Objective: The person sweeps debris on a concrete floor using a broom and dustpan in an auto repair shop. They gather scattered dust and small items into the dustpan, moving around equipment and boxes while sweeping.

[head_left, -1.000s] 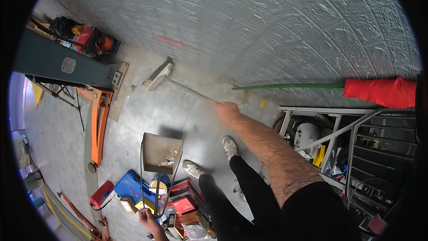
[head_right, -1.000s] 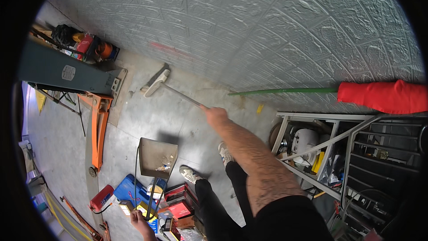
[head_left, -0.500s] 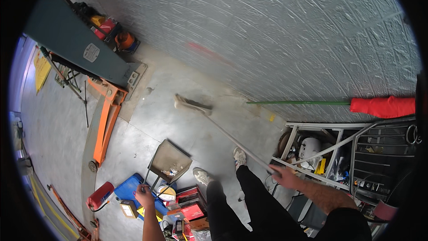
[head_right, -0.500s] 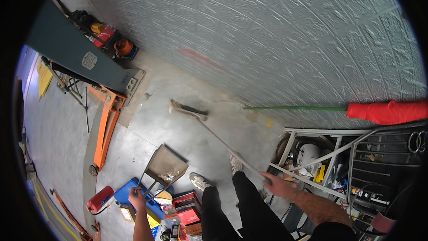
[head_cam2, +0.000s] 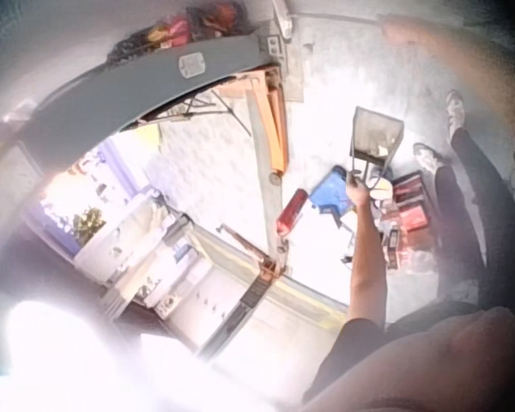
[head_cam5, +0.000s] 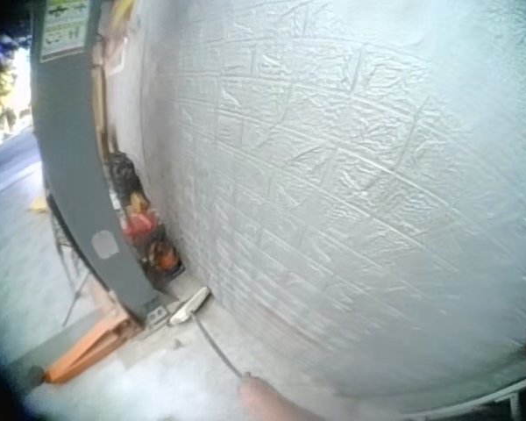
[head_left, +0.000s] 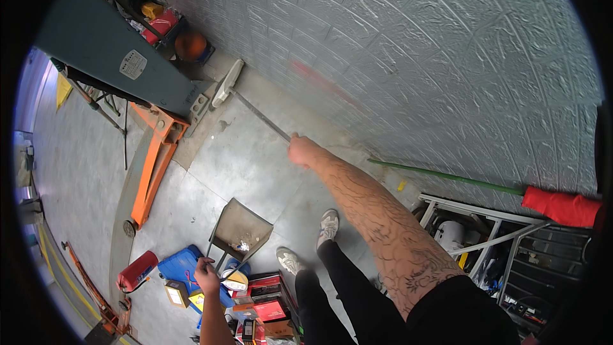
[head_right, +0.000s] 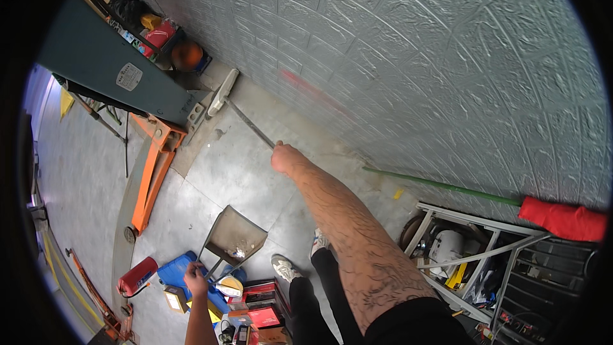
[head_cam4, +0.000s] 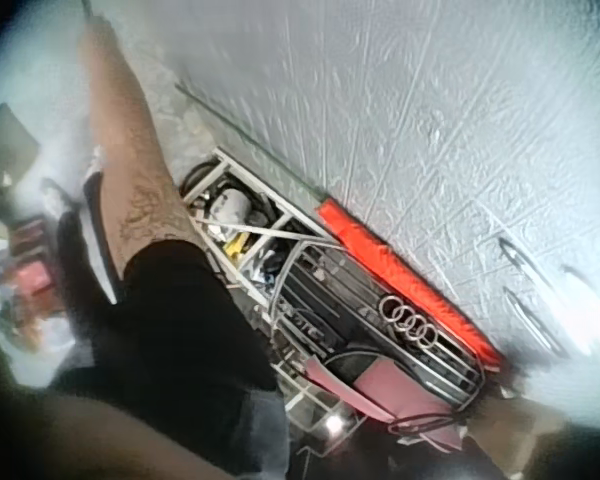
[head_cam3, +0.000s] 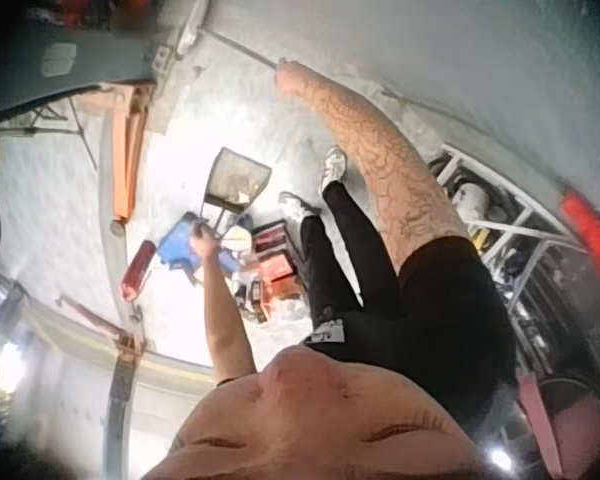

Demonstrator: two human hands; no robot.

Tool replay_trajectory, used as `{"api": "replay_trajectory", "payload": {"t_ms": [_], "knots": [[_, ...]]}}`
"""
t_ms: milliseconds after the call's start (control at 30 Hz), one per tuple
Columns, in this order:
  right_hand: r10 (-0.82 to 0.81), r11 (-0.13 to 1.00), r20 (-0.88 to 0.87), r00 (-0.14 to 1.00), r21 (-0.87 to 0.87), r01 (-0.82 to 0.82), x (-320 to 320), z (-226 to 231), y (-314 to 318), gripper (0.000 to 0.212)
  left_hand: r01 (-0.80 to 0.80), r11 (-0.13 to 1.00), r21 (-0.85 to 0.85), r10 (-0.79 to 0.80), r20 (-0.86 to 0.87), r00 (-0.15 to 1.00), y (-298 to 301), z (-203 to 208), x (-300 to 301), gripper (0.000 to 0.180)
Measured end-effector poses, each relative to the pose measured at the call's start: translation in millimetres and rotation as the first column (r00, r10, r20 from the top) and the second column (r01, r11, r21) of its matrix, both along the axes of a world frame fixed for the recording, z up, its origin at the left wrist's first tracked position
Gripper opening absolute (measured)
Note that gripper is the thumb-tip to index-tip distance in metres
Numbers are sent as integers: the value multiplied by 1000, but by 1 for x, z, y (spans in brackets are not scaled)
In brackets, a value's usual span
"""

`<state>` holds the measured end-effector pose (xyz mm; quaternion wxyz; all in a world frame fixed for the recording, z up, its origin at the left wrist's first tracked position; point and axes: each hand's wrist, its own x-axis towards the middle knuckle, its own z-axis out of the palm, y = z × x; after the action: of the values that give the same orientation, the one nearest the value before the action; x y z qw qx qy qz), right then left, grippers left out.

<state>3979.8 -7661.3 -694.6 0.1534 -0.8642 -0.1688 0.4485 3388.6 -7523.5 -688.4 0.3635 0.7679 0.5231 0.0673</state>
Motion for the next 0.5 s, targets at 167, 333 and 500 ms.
{"api": "replay_trajectory", "payload": {"t_ms": [167, 333, 500], "knots": [[179, 982, 184, 966, -89, -165, 39, -68, -24, 57, -21, 999, -48, 21, 3, 1000, -25, -11, 19, 24], [16, 989, 203, 979, -150, 15, 21, -132, -200, 41, -42, 999, -13, 42, 28, 999, -33, -15, 31, 24], [22, 938, 107, 994, -345, 16, -68, -93, -447, 54, -37, 999, -13, 36, -28, 999, -33, -13, 33, 23]]}}
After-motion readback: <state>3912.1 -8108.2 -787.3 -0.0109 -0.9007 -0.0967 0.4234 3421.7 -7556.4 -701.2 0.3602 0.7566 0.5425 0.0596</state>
